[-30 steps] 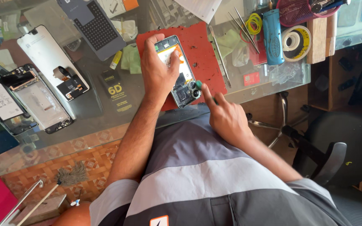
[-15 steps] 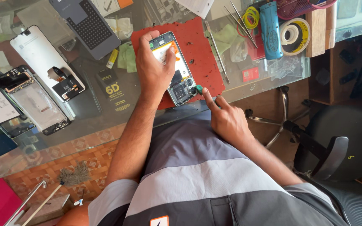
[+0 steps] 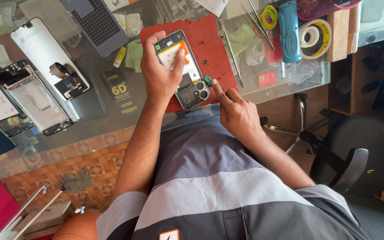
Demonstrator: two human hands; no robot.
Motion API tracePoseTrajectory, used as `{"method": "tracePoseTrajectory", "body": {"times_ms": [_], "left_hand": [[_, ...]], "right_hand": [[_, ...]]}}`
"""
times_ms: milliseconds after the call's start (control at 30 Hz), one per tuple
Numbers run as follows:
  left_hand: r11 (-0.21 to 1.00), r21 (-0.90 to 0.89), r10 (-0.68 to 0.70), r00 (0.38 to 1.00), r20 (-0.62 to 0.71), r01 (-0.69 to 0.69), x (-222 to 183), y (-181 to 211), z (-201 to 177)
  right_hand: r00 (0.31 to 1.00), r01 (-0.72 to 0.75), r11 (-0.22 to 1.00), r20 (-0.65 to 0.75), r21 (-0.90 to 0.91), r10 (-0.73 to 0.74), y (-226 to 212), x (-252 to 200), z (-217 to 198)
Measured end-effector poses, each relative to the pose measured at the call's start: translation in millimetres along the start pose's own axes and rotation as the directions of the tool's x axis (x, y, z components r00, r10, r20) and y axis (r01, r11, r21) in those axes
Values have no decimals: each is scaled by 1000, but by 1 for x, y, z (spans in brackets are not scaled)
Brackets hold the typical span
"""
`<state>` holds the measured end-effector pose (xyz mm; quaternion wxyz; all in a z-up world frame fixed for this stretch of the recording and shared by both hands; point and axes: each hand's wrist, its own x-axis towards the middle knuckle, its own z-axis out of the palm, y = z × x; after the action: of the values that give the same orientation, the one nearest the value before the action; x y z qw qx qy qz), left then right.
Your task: The person cleans the internal components of a disassembled smartphone using a brush and a small tool. They then use a heat gun on a separate phone back cover and continue cleaning the phone's interior.
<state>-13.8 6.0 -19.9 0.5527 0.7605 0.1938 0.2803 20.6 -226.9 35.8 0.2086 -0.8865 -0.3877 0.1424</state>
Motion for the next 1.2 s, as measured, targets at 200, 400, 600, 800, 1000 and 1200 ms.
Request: {"method": "tracePoseTrajectory", "body": {"times_ms": [200,400,600,800,1000,1200], "left_hand": [[948,311,-73,997,6,68,1,19,3],[895,440,18,991,135,-76,-2,29,3],[878,479,-86,990,112,22,-2,26,10],[889,458,-57,993,105,3,-6,23,8],[943,325,-67,998,-10,67,-7,11,-1],[985,-29,-171,959,-227,169,-7,8,-24]], "right_hand": [[999,34,998,8,-50,-34,2,6,2],[996,90,996,15,-18,-89,1,-7,-5],[992,90,989,103,-118,-78,-6,-12,-14],[986,139,985,106,-103,-128,-4,-4,-12],[997,71,988,-31,138,-67,5,-34,-32],[994,30,958,-113,287,2,7,3,-46]]}}
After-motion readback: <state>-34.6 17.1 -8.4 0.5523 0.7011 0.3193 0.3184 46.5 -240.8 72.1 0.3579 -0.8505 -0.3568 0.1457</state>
